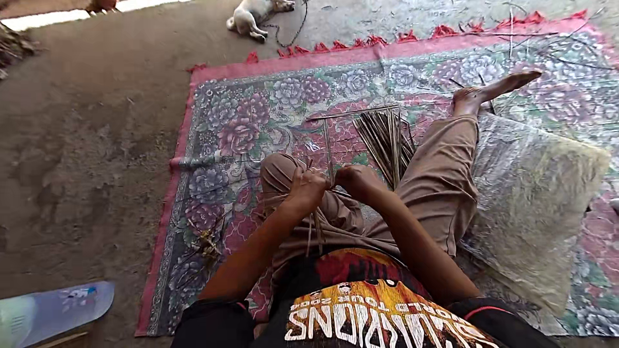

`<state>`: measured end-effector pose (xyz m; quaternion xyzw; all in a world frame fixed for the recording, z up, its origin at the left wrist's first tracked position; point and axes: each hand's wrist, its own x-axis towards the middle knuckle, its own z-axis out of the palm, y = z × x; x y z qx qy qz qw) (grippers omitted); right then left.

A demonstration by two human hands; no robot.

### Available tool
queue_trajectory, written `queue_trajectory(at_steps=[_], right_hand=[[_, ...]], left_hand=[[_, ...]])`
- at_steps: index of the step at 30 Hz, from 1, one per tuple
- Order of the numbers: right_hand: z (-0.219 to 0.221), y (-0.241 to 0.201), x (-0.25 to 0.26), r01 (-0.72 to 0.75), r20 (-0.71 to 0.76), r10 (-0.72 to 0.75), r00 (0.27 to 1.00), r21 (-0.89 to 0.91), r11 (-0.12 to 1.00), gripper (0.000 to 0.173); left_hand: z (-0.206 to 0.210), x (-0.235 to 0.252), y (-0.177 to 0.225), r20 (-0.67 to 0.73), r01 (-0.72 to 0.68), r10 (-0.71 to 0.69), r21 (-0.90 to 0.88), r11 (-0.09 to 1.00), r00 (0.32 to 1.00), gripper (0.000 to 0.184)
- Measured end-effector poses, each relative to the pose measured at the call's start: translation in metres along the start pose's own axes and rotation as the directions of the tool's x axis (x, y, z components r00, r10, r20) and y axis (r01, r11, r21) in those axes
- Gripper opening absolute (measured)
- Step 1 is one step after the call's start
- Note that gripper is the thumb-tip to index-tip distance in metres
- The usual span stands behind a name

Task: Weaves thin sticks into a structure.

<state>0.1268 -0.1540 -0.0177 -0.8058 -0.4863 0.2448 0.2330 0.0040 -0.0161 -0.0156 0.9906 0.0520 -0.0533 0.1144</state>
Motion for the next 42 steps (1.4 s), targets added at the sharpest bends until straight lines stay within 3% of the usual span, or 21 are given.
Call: queue_trajectory(at_steps=[2,3,5,7,10,13,17,21,24,30,36,42], right_hand=[[-0.007,0.025,0.002,0.102,0.003,-0.106,0.994,0.22,0.97,0.016],[-0.007,0.036,0.002,0.163,-0.032,-0.163,0.986,0.373,0.913,0.013],[-0.003,0.048,-0.003,0.254,-0.128,-0.225,0.966,0.642,0.723,0.011],[0.001,0.047,-0.004,0.309,-0.207,-0.232,0.951,0.711,0.631,0.011],[0.007,0.039,-0.002,0.331,-0.244,-0.225,0.943,0.617,0.714,0.011],[0.01,0.035,0.0,0.296,-0.202,-0.216,0.955,0.612,0.733,0.012],[0.007,0.036,-0.003,0.302,-0.184,-0.244,0.952,0.692,0.656,0.016],[0.003,0.036,-0.005,0.482,-0.313,-0.367,0.876,0.582,0.654,0.02],[0.009,0.032,-0.001,0.585,-0.392,-0.435,0.811,0.514,0.628,0.012],[0.013,0.019,-0.005,0.315,-0.255,-0.187,0.949,0.721,0.617,0.006],[0.015,0.012,-0.005,0.199,-0.178,-0.093,0.98,0.799,0.567,0.011],[0.02,0.004,-0.004,0.261,-0.289,-0.006,0.957,0.854,0.45,0.008]], left_hand=[[0.002,-0.003,-0.012,-0.093,-0.178,0.159,-0.259,0.949,0.983,0.012],[0.003,-0.004,-0.016,-0.139,-0.209,0.162,-0.46,0.863,0.977,0.012],[0.006,-0.008,-0.015,-0.147,-0.146,0.044,-0.814,0.562,0.988,0.011],[0.007,-0.01,-0.006,-0.061,-0.024,-0.133,-0.965,0.262,0.989,0.011],[0.013,-0.004,0.003,0.005,0.02,-0.293,-0.999,0.046,0.956,0.015],[0.012,-0.001,0.008,0.032,0.024,-0.366,-0.999,-0.025,0.93,0.015],[0.015,-0.001,0.0,0.063,0.014,-0.346,-0.99,-0.141,0.936,0.015],[0.01,-0.003,-0.005,0.108,0.021,-0.312,-0.962,-0.271,0.944,0.017],[0.009,-0.002,-0.004,0.135,0.048,-0.3,-0.959,-0.28,0.944,0.016],[0.012,-0.002,0.003,0.082,0.016,-0.361,-0.983,-0.18,0.929,0.015],[0.005,-0.008,0.008,0.054,0.012,-0.364,-0.993,-0.118,0.93,0.014],[0.009,-0.01,0.021,-0.18,-0.082,-0.461,-0.971,0.225,0.869,0.008]])
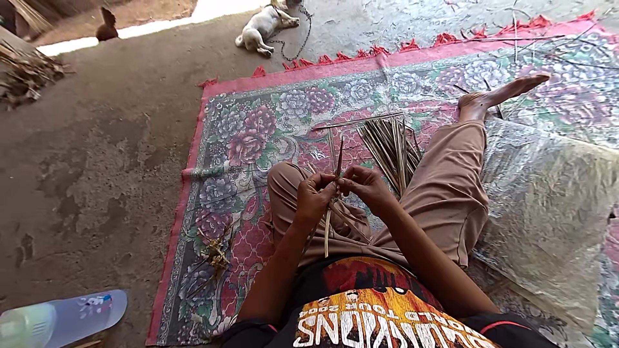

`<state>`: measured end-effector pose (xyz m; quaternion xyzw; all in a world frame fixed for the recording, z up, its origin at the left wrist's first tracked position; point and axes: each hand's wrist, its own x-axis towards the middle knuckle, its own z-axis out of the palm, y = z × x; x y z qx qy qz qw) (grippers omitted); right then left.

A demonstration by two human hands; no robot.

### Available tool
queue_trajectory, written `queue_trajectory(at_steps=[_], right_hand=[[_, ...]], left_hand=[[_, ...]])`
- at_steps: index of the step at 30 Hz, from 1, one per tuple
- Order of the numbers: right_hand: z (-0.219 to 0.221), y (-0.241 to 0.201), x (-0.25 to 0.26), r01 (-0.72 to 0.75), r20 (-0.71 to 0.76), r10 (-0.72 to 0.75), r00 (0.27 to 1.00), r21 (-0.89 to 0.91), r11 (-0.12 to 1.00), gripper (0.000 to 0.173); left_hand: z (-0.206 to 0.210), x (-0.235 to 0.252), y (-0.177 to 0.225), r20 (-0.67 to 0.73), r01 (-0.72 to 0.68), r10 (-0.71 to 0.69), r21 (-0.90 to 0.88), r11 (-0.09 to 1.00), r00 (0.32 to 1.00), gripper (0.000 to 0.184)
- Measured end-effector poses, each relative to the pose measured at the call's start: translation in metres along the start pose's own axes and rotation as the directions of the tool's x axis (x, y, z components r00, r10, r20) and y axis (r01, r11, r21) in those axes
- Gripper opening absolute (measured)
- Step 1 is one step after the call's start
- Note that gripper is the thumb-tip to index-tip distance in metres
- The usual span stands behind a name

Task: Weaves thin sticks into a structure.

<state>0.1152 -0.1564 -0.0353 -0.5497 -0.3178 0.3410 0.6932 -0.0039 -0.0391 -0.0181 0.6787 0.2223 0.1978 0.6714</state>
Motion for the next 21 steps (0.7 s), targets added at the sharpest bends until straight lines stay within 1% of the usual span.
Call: queue_trajectory(at_steps=[2,4,6,9,10,11,13,14,15,17,19,21], right_hand=[[0.0,-0.001,0.001,0.007,-0.023,-0.006,1.0,0.04,0.999,0.014],[-0.002,-0.001,0.002,0.003,-0.007,-0.002,1.0,0.049,0.999,0.016],[-0.004,-0.001,0.002,0.007,0.026,-0.007,1.0,0.004,1.0,0.012],[-0.006,-0.001,0.003,0.015,0.011,-0.014,1.0,-0.066,0.998,0.005],[-0.006,-0.002,0.003,0.029,0.001,-0.029,1.0,-0.082,0.996,0.005],[-0.007,-0.003,0.003,0.048,-0.014,-0.05,0.999,-0.097,0.994,0.005],[-0.008,-0.008,0.002,0.097,-0.059,-0.104,0.993,-0.113,0.989,0.006],[-0.007,-0.01,0.001,0.116,-0.075,-0.126,0.989,-0.118,0.986,0.007],[-0.006,-0.011,0.0,0.132,-0.084,-0.143,0.986,-0.124,0.984,0.008],[-0.005,-0.012,0.002,0.144,-0.079,-0.154,0.985,-0.121,0.982,0.008],[-0.007,-0.014,0.006,0.15,-0.054,-0.155,0.986,-0.087,0.985,0.008],[-0.004,-0.019,0.009,0.162,-0.019,-0.164,0.986,-0.068,0.984,0.008]], left_hand=[[0.001,-0.002,0.0,-0.005,-0.032,0.033,0.044,0.999,0.999,0.007],[-0.001,-0.002,0.001,0.013,-0.048,0.047,0.086,0.995,0.999,0.006],[-0.004,-0.002,0.002,0.047,-0.032,0.027,0.113,0.993,0.999,0.006],[-0.005,-0.002,0.002,0.108,-0.002,-0.014,0.153,0.988,0.994,0.006],[-0.006,-0.002,0.001,0.149,0.005,-0.028,0.154,0.988,0.988,0.007],[-0.008,-0.002,0.001,0.219,0.015,-0.047,0.145,0.989,0.975,0.01],[-0.013,-0.001,0.001,0.424,0.018,-0.067,0.119,0.993,0.903,0.02],[-0.015,0.0,0.001,0.495,0.012,-0.066,0.112,0.994,0.867,0.023],[-0.017,0.001,0.003,0.529,0.002,-0.068,0.125,0.992,0.846,0.025],[-0.019,0.004,0.006,0.541,-0.032,-0.066,0.168,0.985,0.838,0.025],[-0.015,0.005,0.009,0.521,-0.052,-0.049,0.177,0.983,0.852,0.022],[-0.01,0.008,0.009,0.484,-0.032,-0.051,0.161,0.986,0.873,0.023]])
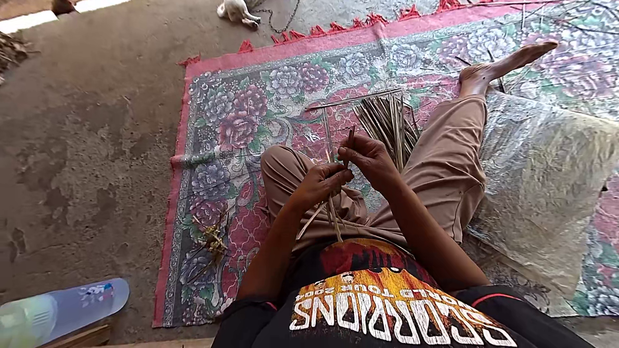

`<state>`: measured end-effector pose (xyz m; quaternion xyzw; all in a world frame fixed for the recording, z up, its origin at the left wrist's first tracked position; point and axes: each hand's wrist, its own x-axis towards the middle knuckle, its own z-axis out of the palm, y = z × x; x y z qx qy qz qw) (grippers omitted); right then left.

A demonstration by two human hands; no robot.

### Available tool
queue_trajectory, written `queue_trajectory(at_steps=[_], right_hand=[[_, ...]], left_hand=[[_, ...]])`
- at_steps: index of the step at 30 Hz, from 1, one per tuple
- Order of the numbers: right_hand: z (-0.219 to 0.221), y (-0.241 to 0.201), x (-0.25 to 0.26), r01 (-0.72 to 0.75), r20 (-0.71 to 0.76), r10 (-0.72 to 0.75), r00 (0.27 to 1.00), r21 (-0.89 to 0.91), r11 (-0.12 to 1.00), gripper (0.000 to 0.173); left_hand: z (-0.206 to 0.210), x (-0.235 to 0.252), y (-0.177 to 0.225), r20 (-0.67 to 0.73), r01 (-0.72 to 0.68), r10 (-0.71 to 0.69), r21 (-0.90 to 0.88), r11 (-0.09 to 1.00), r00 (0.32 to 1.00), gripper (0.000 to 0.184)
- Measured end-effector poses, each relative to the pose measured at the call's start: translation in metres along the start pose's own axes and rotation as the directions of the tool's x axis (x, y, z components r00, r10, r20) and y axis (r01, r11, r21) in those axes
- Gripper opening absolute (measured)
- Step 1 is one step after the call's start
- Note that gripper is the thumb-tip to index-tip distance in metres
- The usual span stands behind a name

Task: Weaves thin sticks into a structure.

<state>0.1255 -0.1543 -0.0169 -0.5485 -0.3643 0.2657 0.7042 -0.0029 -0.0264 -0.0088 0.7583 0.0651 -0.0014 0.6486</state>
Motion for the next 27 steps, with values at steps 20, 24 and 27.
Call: queue_trajectory(at_steps=[20,24,27], right_hand=[[0.015,0.015,-0.006,0.308,0.151,-0.27,0.951,-0.54,0.783,0.038],[0.036,0.028,-0.008,0.31,0.074,-0.365,0.928,-0.697,0.647,0.035],[0.026,0.035,-0.003,0.287,-0.041,-0.409,0.912,-0.649,0.705,0.011]], left_hand=[[-0.015,0.035,-0.001,-0.638,-0.228,-0.195,-0.518,0.825,0.745,0.039],[-0.001,0.033,-0.003,-0.611,-0.135,-0.152,-0.397,0.908,0.777,0.042],[0.004,0.021,0.001,-0.492,0.02,-0.179,-0.31,0.951,0.852,0.046]])
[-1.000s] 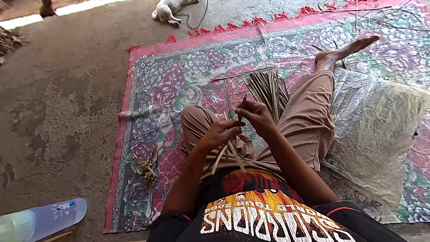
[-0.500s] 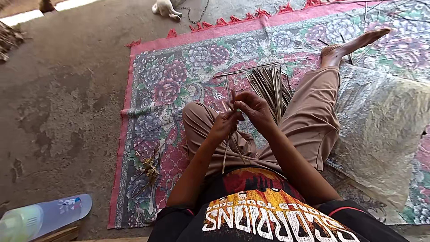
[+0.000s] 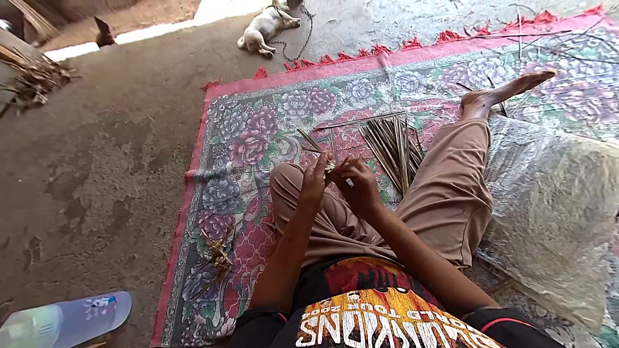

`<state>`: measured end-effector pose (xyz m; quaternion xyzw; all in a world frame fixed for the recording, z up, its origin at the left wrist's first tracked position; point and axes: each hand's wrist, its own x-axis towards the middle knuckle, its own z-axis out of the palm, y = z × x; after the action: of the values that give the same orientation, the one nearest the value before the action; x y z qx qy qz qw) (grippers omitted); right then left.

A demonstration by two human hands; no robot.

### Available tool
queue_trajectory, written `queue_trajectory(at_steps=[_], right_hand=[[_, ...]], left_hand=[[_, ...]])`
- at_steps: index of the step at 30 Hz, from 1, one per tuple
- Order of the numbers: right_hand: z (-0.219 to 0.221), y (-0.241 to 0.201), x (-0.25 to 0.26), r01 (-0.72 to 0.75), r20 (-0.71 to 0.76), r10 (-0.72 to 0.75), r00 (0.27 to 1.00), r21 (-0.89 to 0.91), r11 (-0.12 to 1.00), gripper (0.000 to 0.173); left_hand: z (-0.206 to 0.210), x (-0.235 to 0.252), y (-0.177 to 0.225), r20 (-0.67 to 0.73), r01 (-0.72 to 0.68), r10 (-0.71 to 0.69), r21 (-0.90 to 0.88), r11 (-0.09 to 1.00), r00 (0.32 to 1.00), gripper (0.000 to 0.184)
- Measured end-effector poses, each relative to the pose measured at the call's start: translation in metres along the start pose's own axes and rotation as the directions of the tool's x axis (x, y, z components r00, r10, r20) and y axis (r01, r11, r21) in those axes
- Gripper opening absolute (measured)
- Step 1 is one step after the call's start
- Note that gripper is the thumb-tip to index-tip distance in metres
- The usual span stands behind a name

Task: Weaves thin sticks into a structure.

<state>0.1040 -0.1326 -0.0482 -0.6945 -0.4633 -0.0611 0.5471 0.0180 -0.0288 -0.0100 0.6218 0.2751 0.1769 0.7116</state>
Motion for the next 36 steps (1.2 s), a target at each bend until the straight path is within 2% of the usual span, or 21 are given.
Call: queue_trajectory(at_steps=[1,3,5,6,8,11,14,19,23,27,32,36], right_hand=[[-0.006,0.007,0.003,-0.05,-0.022,0.051,0.998,0.06,0.997,0.011],[-0.025,0.017,0.01,-0.162,-0.026,0.171,0.985,0.206,0.965,0.012],[-0.046,0.013,0.013,-0.309,0.068,0.305,0.95,0.337,0.889,0.012],[-0.053,0.01,0.011,-0.367,0.137,0.342,0.93,0.408,0.836,0.012],[-0.057,0.011,0.011,-0.436,0.249,0.358,0.9,0.533,0.725,0.013],[-0.048,0.01,0.012,-0.484,0.34,0.345,0.875,0.601,0.636,0.015],[-0.042,0.005,0.007,-0.501,0.363,0.346,0.865,0.619,0.604,0.013],[-0.029,0.009,0.004,-0.407,0.258,0.32,0.911,0.682,0.608,0.016],[-0.028,0.007,0.003,-0.455,0.266,0.38,0.886,0.65,0.608,0.012],[-0.026,0.011,0.003,-0.376,0.183,0.349,0.919,0.673,0.637,0.011],[-0.023,0.013,-0.002,-0.263,0.101,0.265,0.959,0.667,0.697,0.016],[-0.031,0.012,0.001,-0.326,0.211,0.251,0.945,0.679,0.658,0.012]], left_hand=[[-0.006,-0.005,0.003,0.055,-0.018,0.015,0.047,0.999,0.998,0.048],[-0.019,-0.014,0.01,0.097,-0.177,0.158,0.242,0.954,0.983,0.051],[-0.025,-0.017,0.014,0.106,-0.359,0.346,0.399,0.844,0.932,0.04],[-0.026,-0.018,0.013,0.133,-0.401,0.383,0.428,0.81,0.914,0.034],[-0.022,-0.014,0.008,0.204,-0.424,0.371,0.417,0.804,0.906,0.031],[-0.01,-0.006,-0.006,0.263,-0.356,0.28,0.314,0.88,0.923,0.028],[-0.005,-0.006,-0.018,0.203,-0.288,0.254,0.157,0.945,0.946,0.018],[-0.003,-0.009,-0.029,0.1,-0.32,0.313,0.061,0.946,0.945,0.023],[-0.003,-0.007,-0.033,0.151,-0.356,0.347,0.033,0.934,0.926,0.017],[-0.002,-0.006,-0.041,0.181,-0.362,0.359,-0.02,0.932,0.916,0.016],[0.003,-0.01,-0.038,0.089,-0.173,0.192,-0.188,0.967,0.977,0.02],[-0.002,-0.01,-0.035,0.165,-0.092,0.128,-0.21,0.973,0.978,0.018]])
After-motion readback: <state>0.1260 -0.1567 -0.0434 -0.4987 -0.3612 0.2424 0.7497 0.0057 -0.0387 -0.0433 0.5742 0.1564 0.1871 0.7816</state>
